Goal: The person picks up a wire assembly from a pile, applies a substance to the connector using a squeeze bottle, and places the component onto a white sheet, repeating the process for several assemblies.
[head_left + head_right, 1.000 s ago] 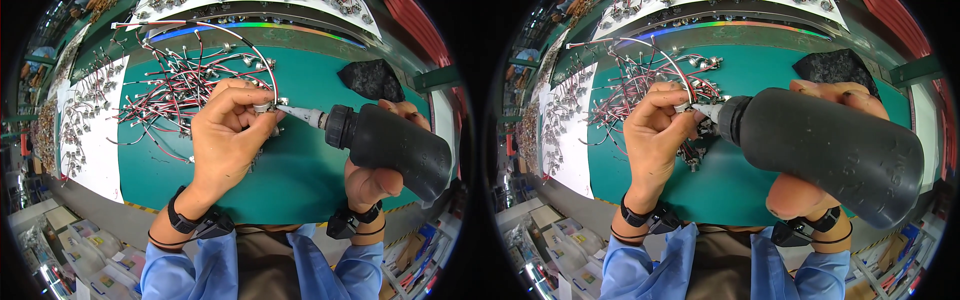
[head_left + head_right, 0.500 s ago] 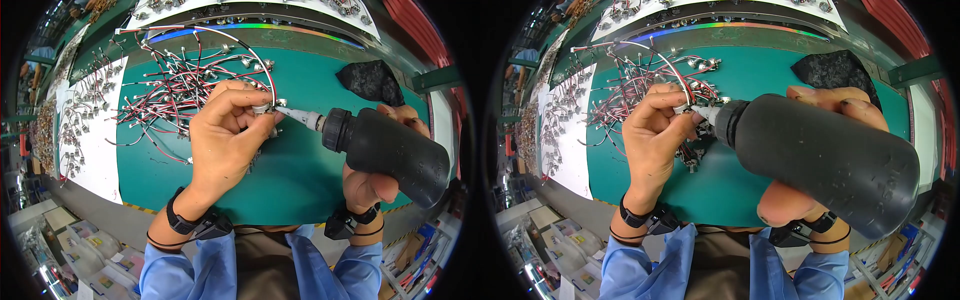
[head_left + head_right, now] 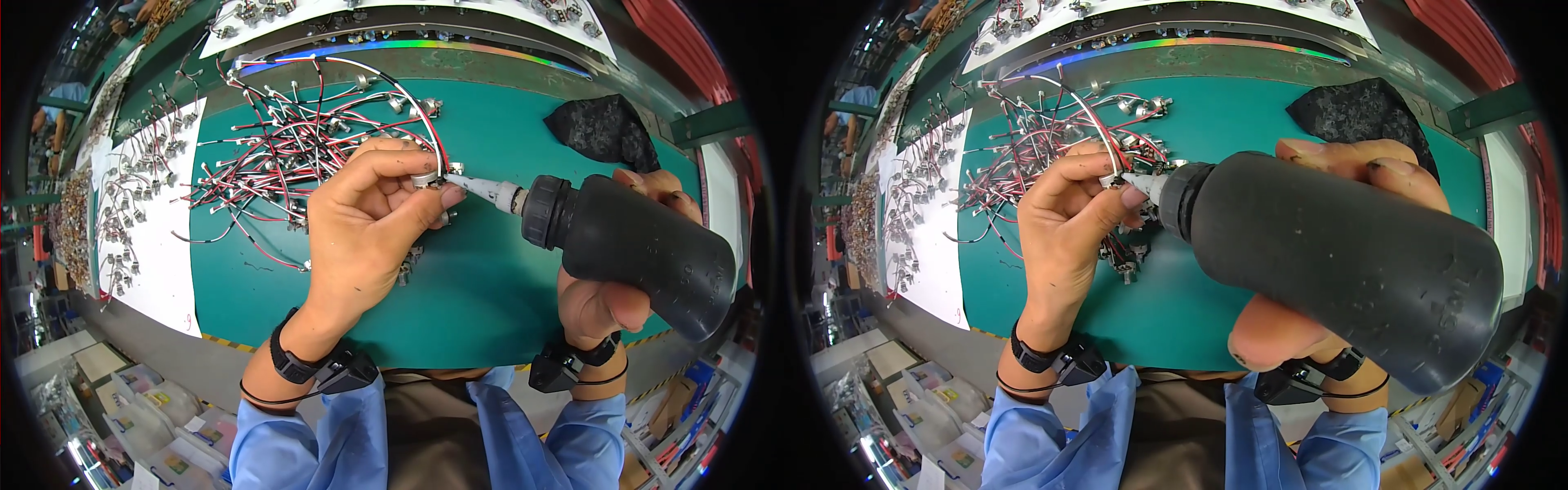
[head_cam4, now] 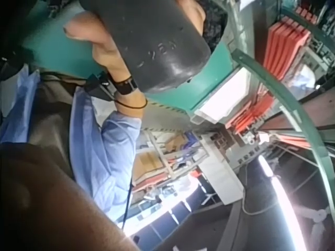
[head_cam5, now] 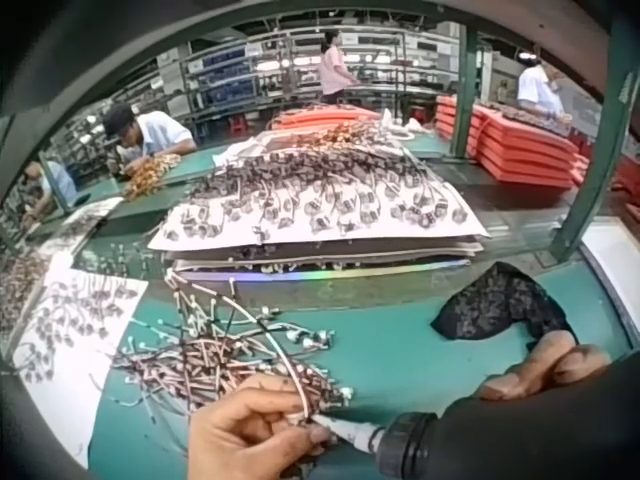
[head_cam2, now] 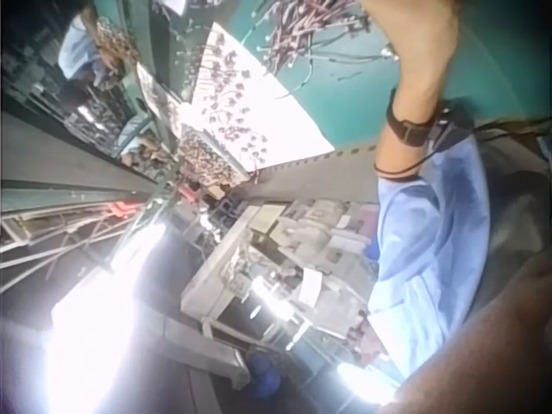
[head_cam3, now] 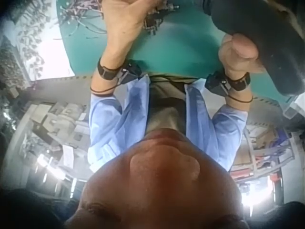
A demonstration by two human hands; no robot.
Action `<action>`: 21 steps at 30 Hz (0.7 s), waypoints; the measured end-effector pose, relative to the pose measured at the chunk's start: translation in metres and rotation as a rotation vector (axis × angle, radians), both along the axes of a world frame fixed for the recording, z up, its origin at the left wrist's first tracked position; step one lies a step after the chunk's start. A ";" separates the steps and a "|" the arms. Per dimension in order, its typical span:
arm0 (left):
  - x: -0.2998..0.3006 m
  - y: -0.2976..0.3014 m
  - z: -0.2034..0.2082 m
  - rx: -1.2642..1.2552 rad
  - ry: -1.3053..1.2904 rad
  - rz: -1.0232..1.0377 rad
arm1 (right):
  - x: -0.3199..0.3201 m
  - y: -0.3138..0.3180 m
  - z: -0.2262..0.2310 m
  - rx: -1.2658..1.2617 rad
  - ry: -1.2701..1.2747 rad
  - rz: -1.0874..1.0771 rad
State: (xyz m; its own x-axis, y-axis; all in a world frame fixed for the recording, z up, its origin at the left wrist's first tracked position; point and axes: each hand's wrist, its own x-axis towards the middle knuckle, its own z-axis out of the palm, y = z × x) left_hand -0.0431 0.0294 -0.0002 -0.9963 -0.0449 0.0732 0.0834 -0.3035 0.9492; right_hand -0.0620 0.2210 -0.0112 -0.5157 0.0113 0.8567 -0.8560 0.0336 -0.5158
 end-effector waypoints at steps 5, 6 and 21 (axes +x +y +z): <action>0.000 0.000 0.001 0.006 -0.037 -0.009 | -0.006 -0.001 0.004 0.134 0.149 -0.031; 0.000 -0.001 0.000 -0.001 -0.035 -0.018 | -0.006 -0.001 0.004 0.134 0.149 -0.031; 0.000 -0.001 -0.001 0.103 -0.094 -0.065 | -0.002 0.002 0.004 0.050 0.060 -0.015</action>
